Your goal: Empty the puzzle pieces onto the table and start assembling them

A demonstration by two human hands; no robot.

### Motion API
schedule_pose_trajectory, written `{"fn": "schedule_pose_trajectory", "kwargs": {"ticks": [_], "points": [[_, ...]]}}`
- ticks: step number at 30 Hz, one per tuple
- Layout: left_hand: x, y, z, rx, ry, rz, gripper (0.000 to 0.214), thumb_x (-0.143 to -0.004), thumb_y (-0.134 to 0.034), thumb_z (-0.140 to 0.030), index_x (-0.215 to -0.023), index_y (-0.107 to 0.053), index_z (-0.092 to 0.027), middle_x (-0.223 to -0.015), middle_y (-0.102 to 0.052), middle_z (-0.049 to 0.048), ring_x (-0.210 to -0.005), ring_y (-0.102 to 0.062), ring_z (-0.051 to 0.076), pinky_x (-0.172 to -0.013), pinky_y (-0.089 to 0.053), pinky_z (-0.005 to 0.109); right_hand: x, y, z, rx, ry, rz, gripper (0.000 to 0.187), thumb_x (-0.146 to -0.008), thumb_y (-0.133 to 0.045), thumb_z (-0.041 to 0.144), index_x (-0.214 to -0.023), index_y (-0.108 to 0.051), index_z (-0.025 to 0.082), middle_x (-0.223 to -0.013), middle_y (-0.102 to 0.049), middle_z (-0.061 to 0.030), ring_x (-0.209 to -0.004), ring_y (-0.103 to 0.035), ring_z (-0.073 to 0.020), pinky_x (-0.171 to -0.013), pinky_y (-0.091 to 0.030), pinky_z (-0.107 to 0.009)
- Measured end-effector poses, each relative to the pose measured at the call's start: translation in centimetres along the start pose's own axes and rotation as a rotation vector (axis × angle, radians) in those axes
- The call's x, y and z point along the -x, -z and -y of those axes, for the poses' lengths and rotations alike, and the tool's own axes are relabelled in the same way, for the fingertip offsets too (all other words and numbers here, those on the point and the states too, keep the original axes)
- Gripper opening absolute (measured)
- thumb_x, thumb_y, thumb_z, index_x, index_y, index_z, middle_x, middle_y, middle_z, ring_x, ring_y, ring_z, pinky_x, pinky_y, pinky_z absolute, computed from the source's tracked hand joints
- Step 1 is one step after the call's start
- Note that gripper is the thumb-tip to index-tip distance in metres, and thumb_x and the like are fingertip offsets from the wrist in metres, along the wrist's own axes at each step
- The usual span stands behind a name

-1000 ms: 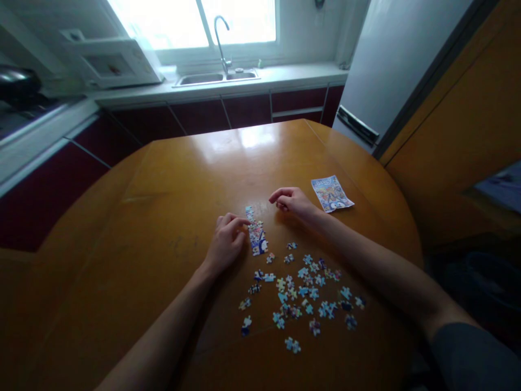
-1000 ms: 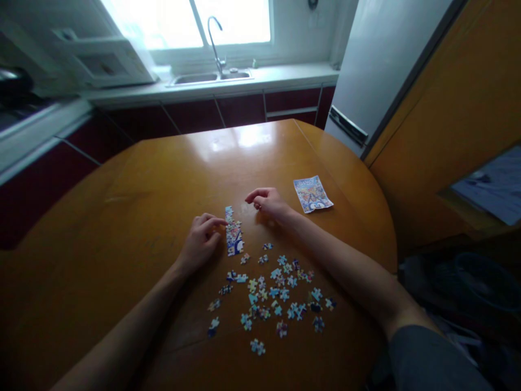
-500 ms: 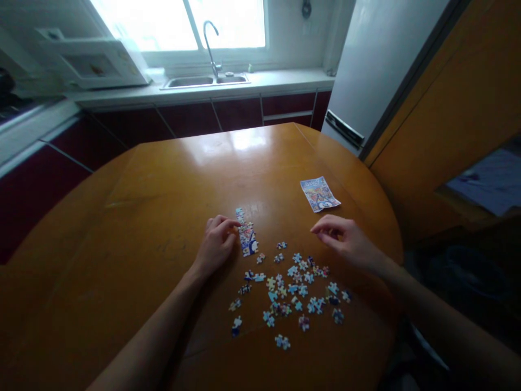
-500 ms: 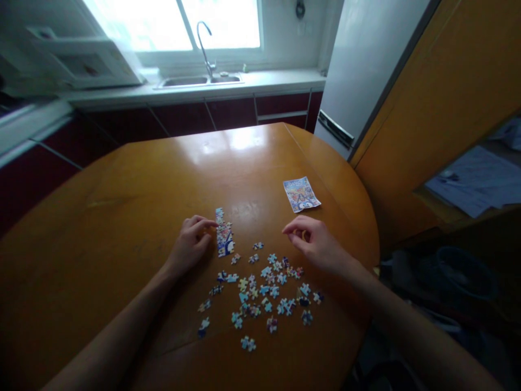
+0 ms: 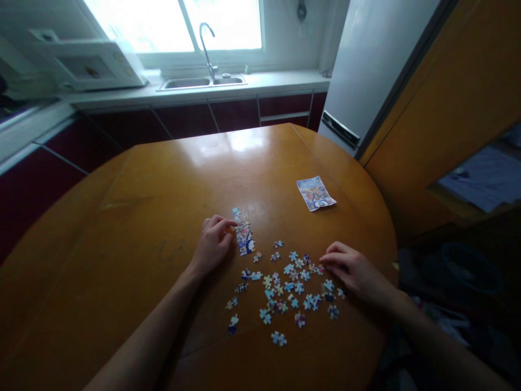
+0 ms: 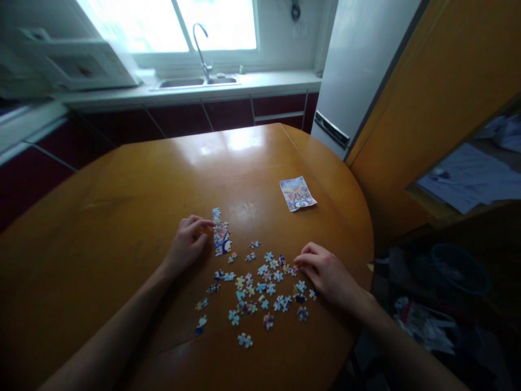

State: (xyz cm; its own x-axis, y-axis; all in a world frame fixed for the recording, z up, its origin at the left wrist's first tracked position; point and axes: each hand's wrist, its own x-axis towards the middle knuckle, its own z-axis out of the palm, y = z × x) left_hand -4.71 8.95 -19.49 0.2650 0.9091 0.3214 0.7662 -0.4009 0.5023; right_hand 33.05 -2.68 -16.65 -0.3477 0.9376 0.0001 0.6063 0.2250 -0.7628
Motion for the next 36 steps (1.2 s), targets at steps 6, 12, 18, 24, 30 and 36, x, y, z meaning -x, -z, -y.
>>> {"fn": "schedule_pose_trajectory", "kwargs": {"ticks": [6,12,18,24,30,36], "points": [[-0.04,0.16,-0.43,0.006,0.011,-0.009,0.024,-0.082,-0.049,-0.015,-0.094,-0.069,-0.021,-0.094,-0.058,0.0064,-0.096,-0.05,0.025,-0.088,-0.044,0.042,0.09,-0.22,0.24,0.036,0.0,0.013,0.017,-0.095,-0.057,0.024,-0.102,-0.073,0.024,-0.101,-0.063,-0.007,-0.091,-0.062,-0.0193,-0.081,-0.05,-0.033],[-0.05,0.07,-0.27,0.01,0.022,-0.001,0.023,-0.083,-0.049,-0.015,-0.094,-0.068,-0.021,-0.095,-0.058,0.0057,-0.097,-0.051,0.025,-0.09,-0.044,0.041,0.25,-0.53,0.07,0.066,0.003,-0.003,0.016,-0.096,-0.057,0.026,-0.097,-0.073,0.024,-0.099,-0.063,-0.007,-0.089,-0.061,-0.0194,-0.078,-0.049,-0.033],[0.01,0.06,-0.27,0.005,0.011,-0.005,0.023,-0.083,-0.049,-0.016,-0.094,-0.068,-0.021,-0.094,-0.058,0.0061,-0.096,-0.05,0.025,-0.088,-0.044,0.042,0.3,-0.39,0.2,0.059,-0.009,-0.005,0.014,-0.095,-0.057,0.026,-0.092,-0.071,0.023,-0.098,-0.063,-0.0072,-0.088,-0.061,-0.0196,-0.079,-0.049,-0.033],[-0.01,-0.03,-0.15,0.005,0.019,-0.003,0.024,-0.082,-0.049,-0.015,-0.094,-0.068,-0.021,-0.095,-0.058,0.0058,-0.098,-0.051,0.025,-0.09,-0.044,0.042,0.41,-0.44,-0.04,0.024,-0.016,-0.009,0.013,-0.095,-0.058,0.027,-0.091,-0.07,0.023,-0.097,-0.063,-0.0075,-0.087,-0.061,-0.0205,-0.079,-0.05,-0.035],[0.01,0.06,-0.36,0.012,0.013,-0.013,0.023,-0.082,-0.049,-0.014,-0.093,-0.068,-0.021,-0.094,-0.058,0.0056,-0.096,-0.051,0.025,-0.088,-0.044,0.041,0.56,-0.53,-0.06,0.014,-0.013,-0.015,0.011,-0.094,-0.058,0.026,-0.088,-0.067,0.024,-0.096,-0.062,-0.0059,-0.087,-0.061,-0.0199,-0.079,-0.05,-0.034],[0.07,-0.05,-0.07,0.013,0.01,-0.011,0.023,-0.082,-0.049,-0.014,-0.093,-0.068,-0.021,-0.094,-0.057,0.0052,-0.096,-0.051,0.024,-0.089,-0.044,0.041,0.7,-0.32,-0.1,-0.039,-0.028,0.018,0.01,-0.092,-0.058,0.022,-0.084,-0.062,0.023,-0.095,-0.062,-0.0052,-0.087,-0.061,-0.0194,-0.077,-0.049,-0.033]]}}
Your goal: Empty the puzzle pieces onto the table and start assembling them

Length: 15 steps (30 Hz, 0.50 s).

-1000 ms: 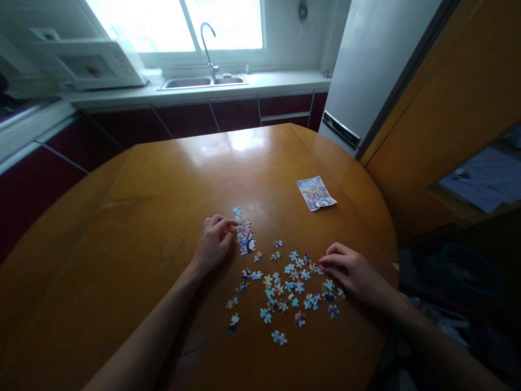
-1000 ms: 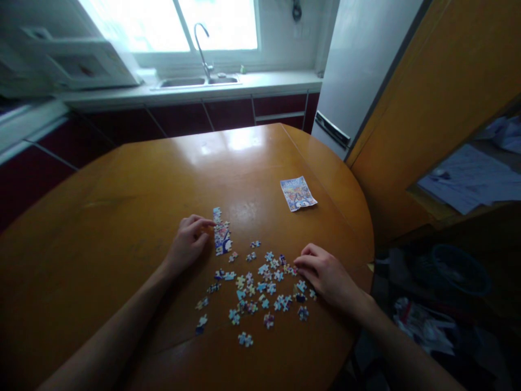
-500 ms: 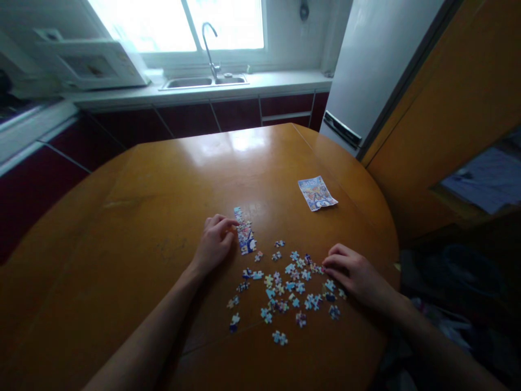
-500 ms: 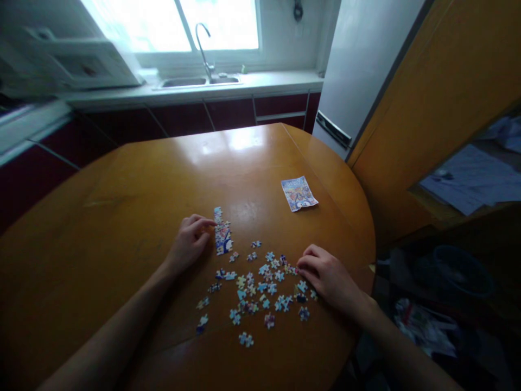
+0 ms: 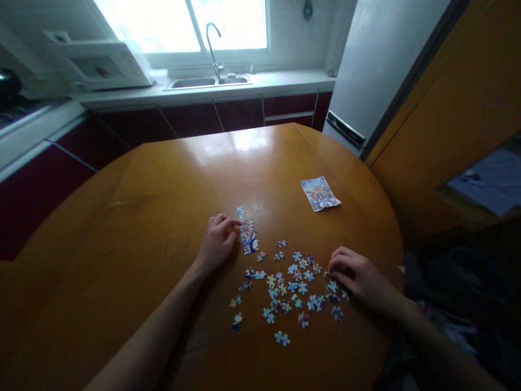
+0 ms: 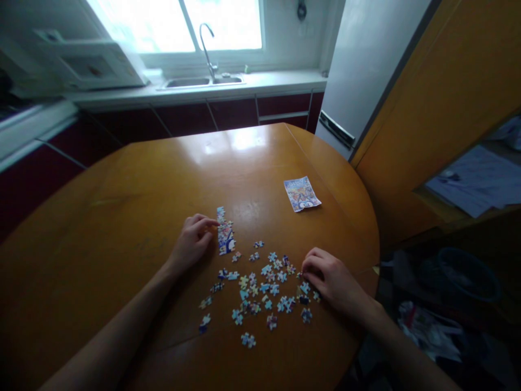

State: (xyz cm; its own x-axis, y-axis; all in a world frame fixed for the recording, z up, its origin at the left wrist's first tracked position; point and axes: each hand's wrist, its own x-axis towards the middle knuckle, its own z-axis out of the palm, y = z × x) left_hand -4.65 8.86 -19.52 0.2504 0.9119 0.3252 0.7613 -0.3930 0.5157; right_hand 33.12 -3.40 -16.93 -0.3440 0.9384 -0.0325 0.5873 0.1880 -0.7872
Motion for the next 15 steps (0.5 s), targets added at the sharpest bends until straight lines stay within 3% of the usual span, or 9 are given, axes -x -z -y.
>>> {"fn": "schedule_pose_trajectory", "kwargs": {"ticks": [15], "points": [[-0.07,-0.03,0.01,-0.012,0.002,0.003,0.022,-0.083,-0.049,-0.016,-0.092,-0.068,-0.021,-0.093,-0.057,0.0056,-0.097,-0.051,0.024,-0.088,-0.044,0.04,-0.13,0.1,-0.17,-0.038,-0.021,0.005,0.009,-0.091,-0.059,0.02,-0.083,-0.064,0.021,-0.095,-0.062,-0.0047,-0.087,-0.06,-0.0184,-0.078,-0.047,-0.031]]}}
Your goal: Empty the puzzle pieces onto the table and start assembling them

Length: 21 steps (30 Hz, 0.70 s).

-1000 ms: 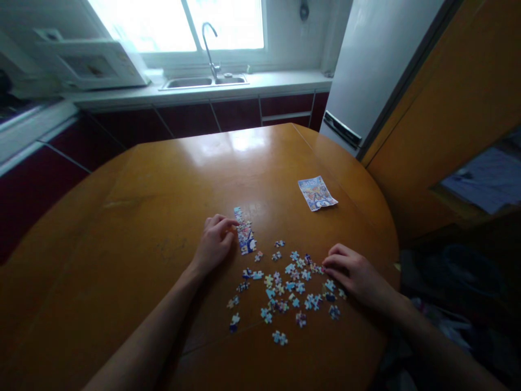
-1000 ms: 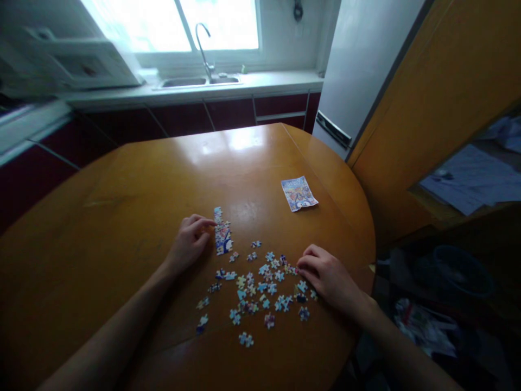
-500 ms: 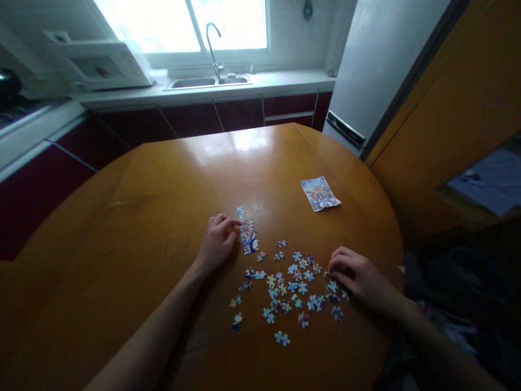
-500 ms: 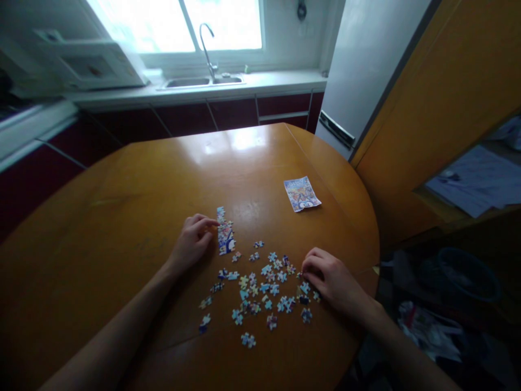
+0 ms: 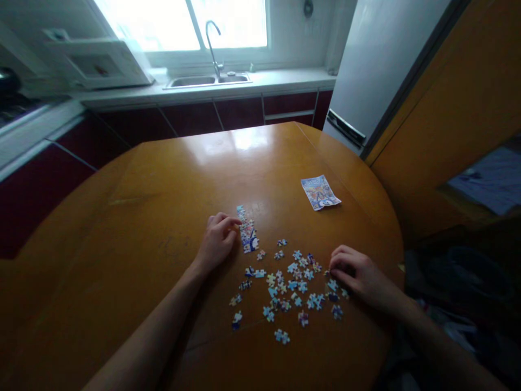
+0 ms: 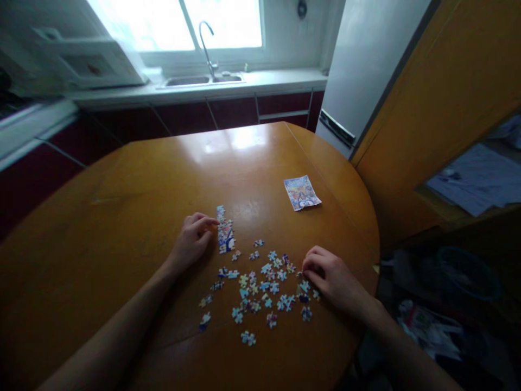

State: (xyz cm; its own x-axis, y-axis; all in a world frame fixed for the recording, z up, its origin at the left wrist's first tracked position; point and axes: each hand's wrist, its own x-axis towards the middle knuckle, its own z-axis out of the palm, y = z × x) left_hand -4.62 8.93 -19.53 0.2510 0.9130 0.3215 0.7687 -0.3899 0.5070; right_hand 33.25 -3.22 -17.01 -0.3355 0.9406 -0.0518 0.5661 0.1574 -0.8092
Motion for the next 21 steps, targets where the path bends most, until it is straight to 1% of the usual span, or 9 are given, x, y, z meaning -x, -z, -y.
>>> {"fn": "schedule_pose_trajectory", "kwargs": {"ticks": [3,9,14,21], "points": [[0.03,-0.04,0.03,0.009,0.002,-0.004,0.022,-0.083,-0.049,-0.016,-0.092,-0.069,-0.02,-0.093,-0.057,0.0058,-0.096,-0.051,0.024,-0.088,-0.044,0.041,0.03,-0.04,-0.16,0.007,0.012,-0.003,0.01,-0.092,-0.059,0.02,-0.084,-0.064,0.021,-0.095,-0.062,-0.0046,-0.087,-0.06,-0.0179,-0.078,-0.047,-0.031],[0.04,0.04,-0.13,0.01,-0.001,-0.002,0.021,-0.084,-0.05,-0.017,-0.093,-0.069,-0.021,-0.093,-0.058,0.0055,-0.096,-0.05,0.024,-0.088,-0.043,0.04,0.13,-0.08,0.27,0.029,-0.011,-0.012,0.013,-0.094,-0.057,0.023,-0.085,-0.065,0.021,-0.095,-0.061,-0.0043,-0.085,-0.059,-0.0173,-0.077,-0.047,-0.03],[0.02,0.08,-0.18,0.006,0.001,-0.006,0.022,-0.084,-0.049,-0.016,-0.092,-0.069,-0.02,-0.092,-0.057,0.0056,-0.096,-0.05,0.024,-0.087,-0.043,0.04,0.02,-0.02,0.38,0.041,0.004,-0.038,0.015,-0.095,-0.056,0.025,-0.089,-0.068,0.021,-0.096,-0.062,-0.0054,-0.086,-0.06,-0.0177,-0.078,-0.048,-0.031],[0.09,-0.04,0.2,0.01,-0.009,-0.006,0.023,-0.084,-0.049,-0.016,-0.093,-0.069,-0.02,-0.094,-0.057,0.0056,-0.097,-0.051,0.024,-0.088,-0.043,0.04,0.2,0.2,-0.12,0.043,0.005,-0.143,0.015,-0.096,-0.054,0.026,-0.094,-0.069,0.021,-0.099,-0.062,-0.0059,-0.09,-0.06,-0.0187,-0.081,-0.048,-0.032]]}}
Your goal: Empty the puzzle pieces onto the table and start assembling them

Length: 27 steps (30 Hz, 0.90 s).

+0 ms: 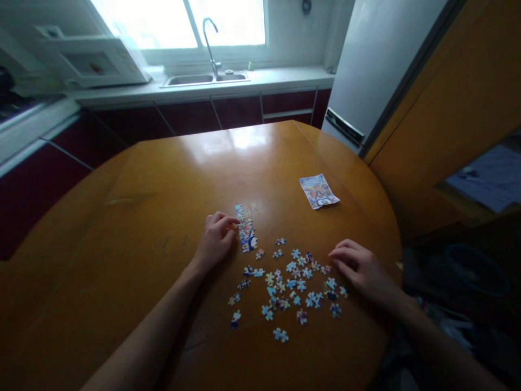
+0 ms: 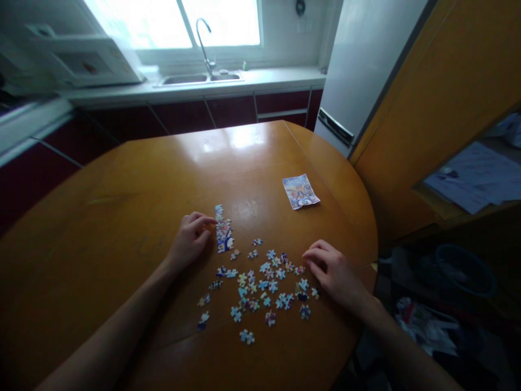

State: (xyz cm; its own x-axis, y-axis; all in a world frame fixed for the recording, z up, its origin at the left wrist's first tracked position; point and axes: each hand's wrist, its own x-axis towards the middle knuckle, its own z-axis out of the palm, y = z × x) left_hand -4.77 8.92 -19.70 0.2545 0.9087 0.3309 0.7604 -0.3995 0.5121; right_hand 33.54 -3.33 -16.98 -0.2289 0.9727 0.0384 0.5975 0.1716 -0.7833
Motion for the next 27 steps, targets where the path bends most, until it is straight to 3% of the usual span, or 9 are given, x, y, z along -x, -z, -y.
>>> {"fn": "schedule_pose_trajectory", "kwargs": {"ticks": [18,27], "points": [[-0.2,0.0,-0.1,-0.024,0.003,-0.001,0.023,-0.081,-0.049,-0.016,-0.091,-0.069,-0.021,-0.092,-0.058,0.0058,-0.096,-0.052,0.025,-0.088,-0.045,0.041,1.2,0.5,-0.4,0.012,-0.053,0.006,0.015,-0.094,-0.055,0.024,-0.096,-0.07,0.022,-0.102,-0.063,-0.0056,-0.091,-0.062,-0.0187,-0.08,-0.049,-0.031],[-0.2,0.1,-0.2,-0.016,0.011,0.003,0.022,-0.082,-0.049,-0.018,-0.092,-0.069,-0.02,-0.093,-0.058,0.0062,-0.096,-0.051,0.025,-0.088,-0.045,0.042,0.5,0.0,0.7,-0.006,-0.028,0.042,0.015,-0.095,-0.056,0.025,-0.097,-0.07,0.021,-0.101,-0.063,-0.006,-0.091,-0.062,-0.0183,-0.081,-0.049,-0.031]]}}
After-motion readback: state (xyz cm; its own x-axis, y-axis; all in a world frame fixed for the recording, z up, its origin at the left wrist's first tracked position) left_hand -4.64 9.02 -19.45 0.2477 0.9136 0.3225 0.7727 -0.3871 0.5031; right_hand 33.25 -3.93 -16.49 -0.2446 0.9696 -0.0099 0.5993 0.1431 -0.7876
